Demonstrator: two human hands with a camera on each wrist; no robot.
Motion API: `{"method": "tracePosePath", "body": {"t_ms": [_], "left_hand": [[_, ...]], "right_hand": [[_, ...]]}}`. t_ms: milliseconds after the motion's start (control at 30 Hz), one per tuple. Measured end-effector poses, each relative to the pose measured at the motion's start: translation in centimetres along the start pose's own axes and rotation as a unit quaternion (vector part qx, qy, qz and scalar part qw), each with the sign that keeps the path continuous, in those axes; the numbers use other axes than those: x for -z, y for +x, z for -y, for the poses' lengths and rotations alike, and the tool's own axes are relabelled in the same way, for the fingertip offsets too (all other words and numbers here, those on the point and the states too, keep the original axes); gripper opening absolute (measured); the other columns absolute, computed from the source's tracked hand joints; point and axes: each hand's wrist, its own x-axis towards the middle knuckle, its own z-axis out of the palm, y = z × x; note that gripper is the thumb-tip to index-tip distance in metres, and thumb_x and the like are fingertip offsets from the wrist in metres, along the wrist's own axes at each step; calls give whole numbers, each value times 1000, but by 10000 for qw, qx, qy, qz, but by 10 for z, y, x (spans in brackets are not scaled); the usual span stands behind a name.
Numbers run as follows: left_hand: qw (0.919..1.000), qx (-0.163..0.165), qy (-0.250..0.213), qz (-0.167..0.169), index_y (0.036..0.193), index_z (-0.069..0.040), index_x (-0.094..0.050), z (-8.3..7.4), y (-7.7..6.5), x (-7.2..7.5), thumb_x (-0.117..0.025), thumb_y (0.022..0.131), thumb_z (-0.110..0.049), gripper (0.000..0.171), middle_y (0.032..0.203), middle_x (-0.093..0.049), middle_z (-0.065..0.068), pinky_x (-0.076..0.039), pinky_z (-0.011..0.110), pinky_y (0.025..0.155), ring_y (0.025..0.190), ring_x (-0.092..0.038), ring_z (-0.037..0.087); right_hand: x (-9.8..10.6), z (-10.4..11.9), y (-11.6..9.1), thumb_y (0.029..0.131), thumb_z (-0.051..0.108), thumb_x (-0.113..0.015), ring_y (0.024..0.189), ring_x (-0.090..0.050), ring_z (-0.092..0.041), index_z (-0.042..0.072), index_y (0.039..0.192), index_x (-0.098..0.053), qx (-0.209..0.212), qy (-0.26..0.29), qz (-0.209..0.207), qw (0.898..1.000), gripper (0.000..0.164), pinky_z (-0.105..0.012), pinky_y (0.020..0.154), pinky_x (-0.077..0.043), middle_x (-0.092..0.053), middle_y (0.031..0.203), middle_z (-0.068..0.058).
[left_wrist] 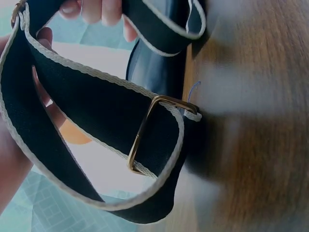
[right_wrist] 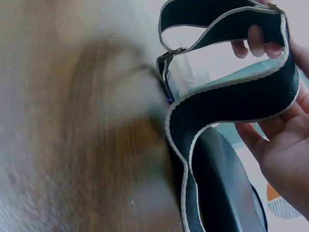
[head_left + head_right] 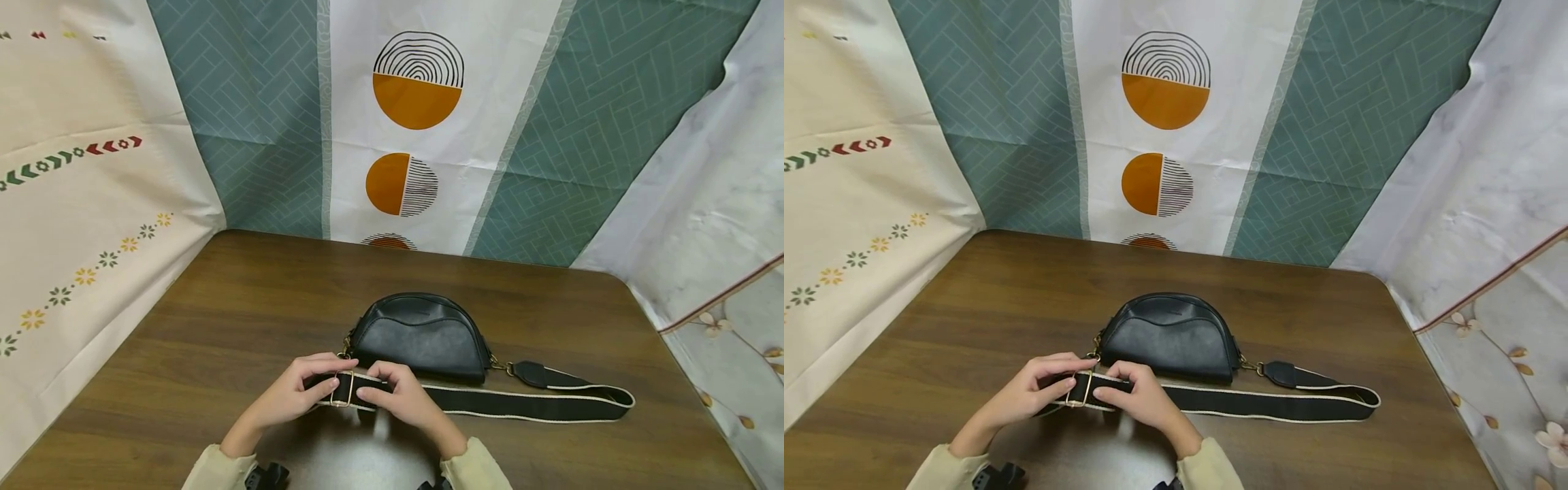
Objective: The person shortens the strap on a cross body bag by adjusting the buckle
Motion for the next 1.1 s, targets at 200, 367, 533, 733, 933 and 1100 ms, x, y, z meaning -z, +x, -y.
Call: {"method": "tracePosePath", "body": {"t_ms": [200,367,533,733,933,1100], "left_hand": [[9998,-47,127,-114,114,1,-59,1,0,-1,-60,79,8,35,101,-60,12,-46,28,70,85,-54,18],[9990,6,396,-184,110,4,-58,-5,0,-2,-74,67,4,46,99,-60,12,-46,28,68,82,-55,17],[9978,95,567,-338,103,6,-60,-25,6,-4,-75,63,6,43,96,-62,14,-46,26,71,83,-58,16],[9965,74,687,-471,100,7,-61,-29,8,-6,-75,63,6,41,94,-63,15,-47,26,70,83,-58,15],[9969,119,571,-534,104,5,-61,-7,2,-8,-77,67,-4,41,99,-63,12,-47,27,74,88,-58,15],[9974,-51,506,-514,105,4,-61,-4,3,-11,-76,69,-6,40,100,-63,11,-48,29,75,89,-59,15]], "right_hand": [[2,-12,-2,83,-8,-54,60,-50,-2,-16,84,-57,-387,516,-334,9974,9,-16,52,-41,-59,74,0],[2,-9,-2,83,-4,-55,59,-54,-4,-23,90,-55,-747,1036,-555,9903,20,-16,49,-43,-63,78,-3],[0,-8,-4,83,-3,-55,53,-51,-4,-25,93,-53,-1153,1309,-754,9818,24,-17,45,-41,-63,76,6],[-3,-8,-3,84,0,-56,51,-49,-5,-25,98,-52,-1461,1631,-990,9707,29,-18,45,-40,-64,79,3],[-7,-8,-3,83,1,-57,50,-49,-5,-6,89,-67,-1542,2115,-1151,9583,13,-18,45,-39,-64,77,1],[-8,-5,-3,83,0,-57,48,-47,-5,12,81,-70,-1449,2377,-1158,9535,18,-18,45,-39,-64,75,0]]}}
